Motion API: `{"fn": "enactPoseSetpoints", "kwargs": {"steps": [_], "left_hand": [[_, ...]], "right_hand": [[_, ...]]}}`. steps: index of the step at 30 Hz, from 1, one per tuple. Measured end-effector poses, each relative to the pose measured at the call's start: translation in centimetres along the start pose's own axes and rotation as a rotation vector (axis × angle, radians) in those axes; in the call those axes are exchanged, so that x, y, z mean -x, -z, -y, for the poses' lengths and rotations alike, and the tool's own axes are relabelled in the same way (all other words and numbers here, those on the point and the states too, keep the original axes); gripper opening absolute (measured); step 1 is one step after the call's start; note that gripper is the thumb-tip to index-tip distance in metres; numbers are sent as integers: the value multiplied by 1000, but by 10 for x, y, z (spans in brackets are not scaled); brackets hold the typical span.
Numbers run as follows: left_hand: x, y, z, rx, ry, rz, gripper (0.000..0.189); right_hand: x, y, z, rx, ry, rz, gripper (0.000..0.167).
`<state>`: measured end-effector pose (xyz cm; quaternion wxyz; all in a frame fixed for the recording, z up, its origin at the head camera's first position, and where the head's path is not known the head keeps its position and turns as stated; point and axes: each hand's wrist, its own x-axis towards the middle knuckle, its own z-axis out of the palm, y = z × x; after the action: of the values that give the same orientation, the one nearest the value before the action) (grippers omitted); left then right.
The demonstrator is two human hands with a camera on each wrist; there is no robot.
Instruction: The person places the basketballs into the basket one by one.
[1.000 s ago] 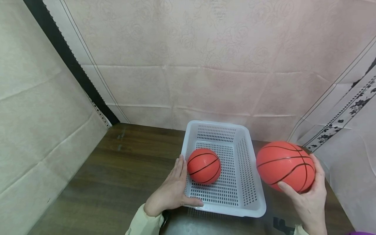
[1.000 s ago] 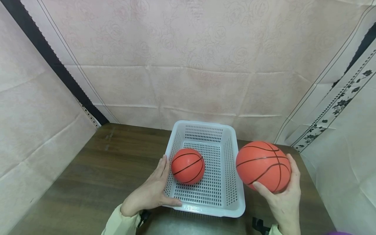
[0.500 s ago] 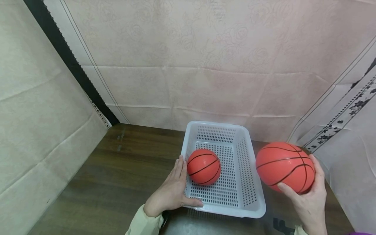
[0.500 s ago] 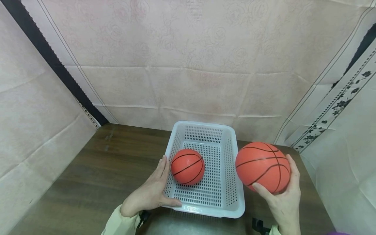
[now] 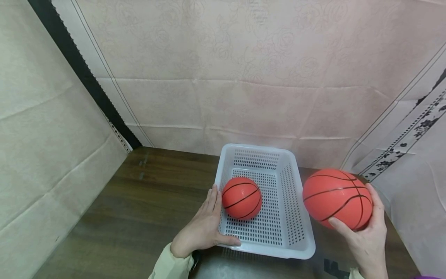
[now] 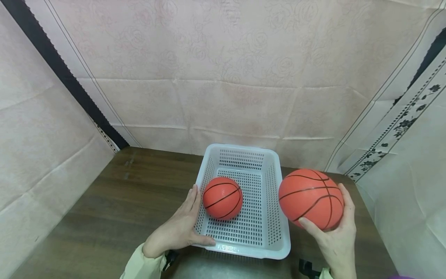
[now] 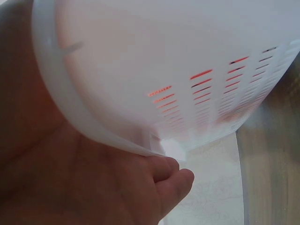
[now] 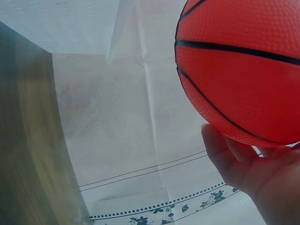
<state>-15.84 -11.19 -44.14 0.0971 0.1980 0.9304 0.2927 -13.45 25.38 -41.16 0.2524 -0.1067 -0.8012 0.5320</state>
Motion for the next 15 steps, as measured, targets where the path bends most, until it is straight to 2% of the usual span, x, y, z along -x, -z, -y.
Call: {"fn": "enactPoseSetpoints", "kwargs": {"steps": [15], "left_hand": [[0,0,-1,-9,-3,-3,140]], "right_hand": [[1,-1,0,6,8,13,110]]}}
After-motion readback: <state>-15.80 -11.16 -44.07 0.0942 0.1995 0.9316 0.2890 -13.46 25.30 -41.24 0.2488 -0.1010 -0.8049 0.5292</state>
